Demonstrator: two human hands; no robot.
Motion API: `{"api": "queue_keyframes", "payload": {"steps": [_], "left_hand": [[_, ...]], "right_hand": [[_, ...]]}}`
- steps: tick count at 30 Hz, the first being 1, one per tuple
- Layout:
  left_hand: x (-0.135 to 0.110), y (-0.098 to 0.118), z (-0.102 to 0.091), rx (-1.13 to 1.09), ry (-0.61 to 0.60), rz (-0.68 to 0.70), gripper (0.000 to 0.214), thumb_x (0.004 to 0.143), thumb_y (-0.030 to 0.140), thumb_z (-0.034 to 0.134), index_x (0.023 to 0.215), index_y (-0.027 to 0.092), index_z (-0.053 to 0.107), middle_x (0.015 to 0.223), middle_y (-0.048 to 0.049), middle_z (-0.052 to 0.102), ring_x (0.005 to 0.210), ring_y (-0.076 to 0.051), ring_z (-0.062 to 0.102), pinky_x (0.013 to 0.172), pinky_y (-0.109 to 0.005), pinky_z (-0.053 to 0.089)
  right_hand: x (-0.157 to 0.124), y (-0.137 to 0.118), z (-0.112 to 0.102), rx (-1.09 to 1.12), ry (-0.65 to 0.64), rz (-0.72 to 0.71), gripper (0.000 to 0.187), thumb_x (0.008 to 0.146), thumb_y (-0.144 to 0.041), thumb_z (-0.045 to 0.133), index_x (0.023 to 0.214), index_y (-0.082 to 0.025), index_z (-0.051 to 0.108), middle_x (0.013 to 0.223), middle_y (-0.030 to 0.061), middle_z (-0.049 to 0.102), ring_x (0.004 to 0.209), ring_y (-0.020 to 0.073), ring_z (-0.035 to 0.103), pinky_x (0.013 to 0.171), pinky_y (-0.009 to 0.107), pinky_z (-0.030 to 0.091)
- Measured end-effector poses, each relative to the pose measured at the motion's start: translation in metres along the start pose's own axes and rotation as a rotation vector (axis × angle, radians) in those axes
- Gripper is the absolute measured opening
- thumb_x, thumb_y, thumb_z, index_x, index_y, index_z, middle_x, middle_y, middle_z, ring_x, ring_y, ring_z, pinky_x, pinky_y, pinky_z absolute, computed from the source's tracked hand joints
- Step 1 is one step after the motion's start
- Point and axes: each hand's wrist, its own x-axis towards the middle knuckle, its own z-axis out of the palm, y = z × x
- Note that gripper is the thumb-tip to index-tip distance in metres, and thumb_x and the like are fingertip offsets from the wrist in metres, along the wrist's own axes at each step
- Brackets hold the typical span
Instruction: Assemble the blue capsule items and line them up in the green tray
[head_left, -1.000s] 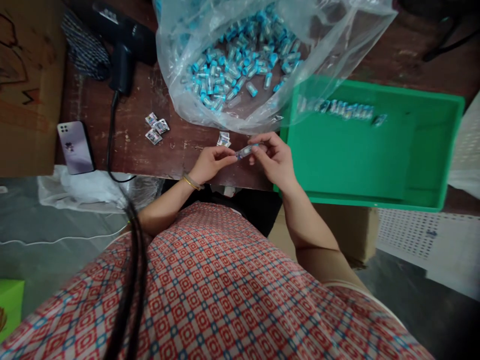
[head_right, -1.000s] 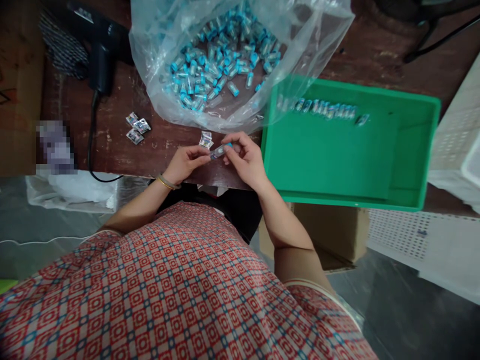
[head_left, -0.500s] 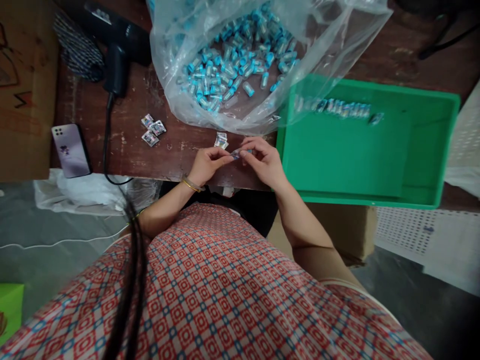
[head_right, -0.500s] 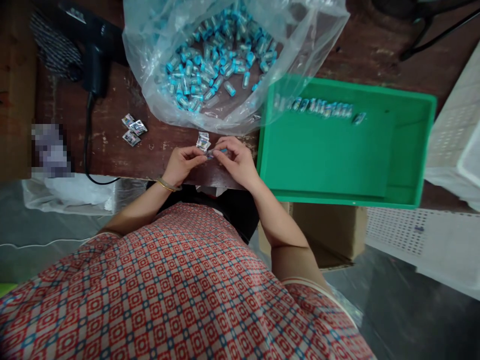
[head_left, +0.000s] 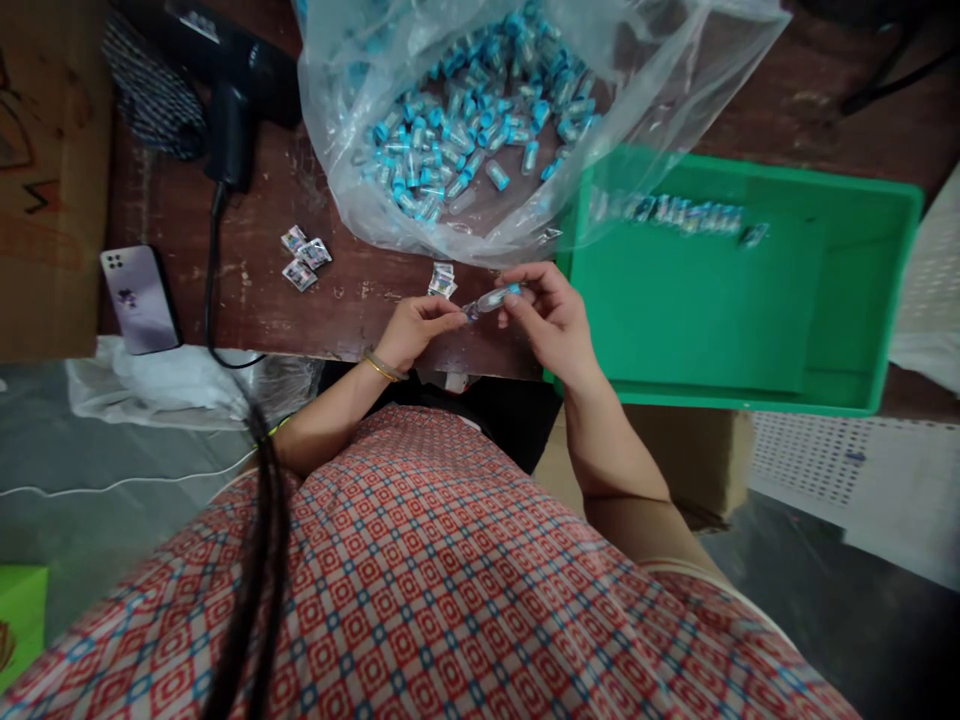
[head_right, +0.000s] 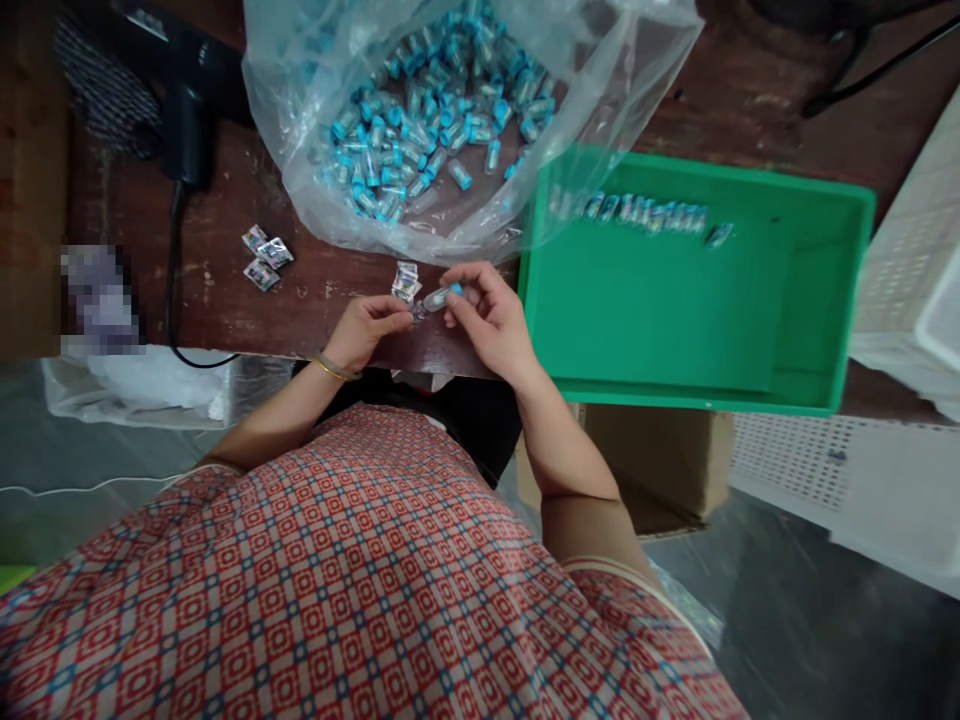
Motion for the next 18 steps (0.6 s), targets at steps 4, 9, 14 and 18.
{"api": "queue_keyframes", "payload": {"steps": [4,9,14,18], "left_hand": [[0.0,-0.002,0.0,-0.064,-0.091,-0.053,0.045,0.063,0.056,0.094,0.07,0.017,0.073,0.068,0.0,0.068,0.066,-0.011,0.057,0.071,-0.028,0.047],[-0.005,0.003,0.004,-0.022,-0.109,-0.065,0.045,0.062,0.058,0.094,0.072,0.018,0.076,0.071,-0.001,0.072,0.068,-0.012,0.059,0.073,-0.029,0.047],[-0.008,0.005,0.005,0.009,-0.097,-0.058,0.044,0.061,0.057,0.095,0.072,0.018,0.077,0.073,-0.0006,0.073,0.068,-0.012,0.058,0.071,-0.028,0.046],[-0.008,0.002,0.003,0.002,-0.11,-0.063,0.04,0.062,0.051,0.095,0.074,0.018,0.076,0.075,-0.0015,0.074,0.071,-0.013,0.061,0.072,-0.029,0.048]], "right_hand": [[0.0,0.001,-0.002,0.022,-0.034,-0.008,0.039,0.088,-0.056,0.083,0.109,-0.028,0.066,0.108,0.0005,0.075,0.07,0.0088,0.063,0.066,0.025,0.058],[-0.003,0.002,-0.002,0.022,-0.017,0.0,0.039,0.084,-0.054,0.087,0.1,-0.027,0.065,0.101,-0.0005,0.077,0.078,0.0113,0.068,0.07,0.026,0.058],[-0.006,0.006,-0.001,-0.007,0.05,-0.008,0.036,0.084,-0.052,0.088,0.087,-0.025,0.065,0.102,0.0006,0.079,0.091,0.015,0.074,0.086,0.033,0.062],[-0.008,0.015,0.0,0.138,-0.015,0.094,0.045,0.08,-0.06,0.088,0.087,-0.025,0.061,0.101,0.0,0.08,0.09,0.0157,0.075,0.089,0.035,0.063]]}}
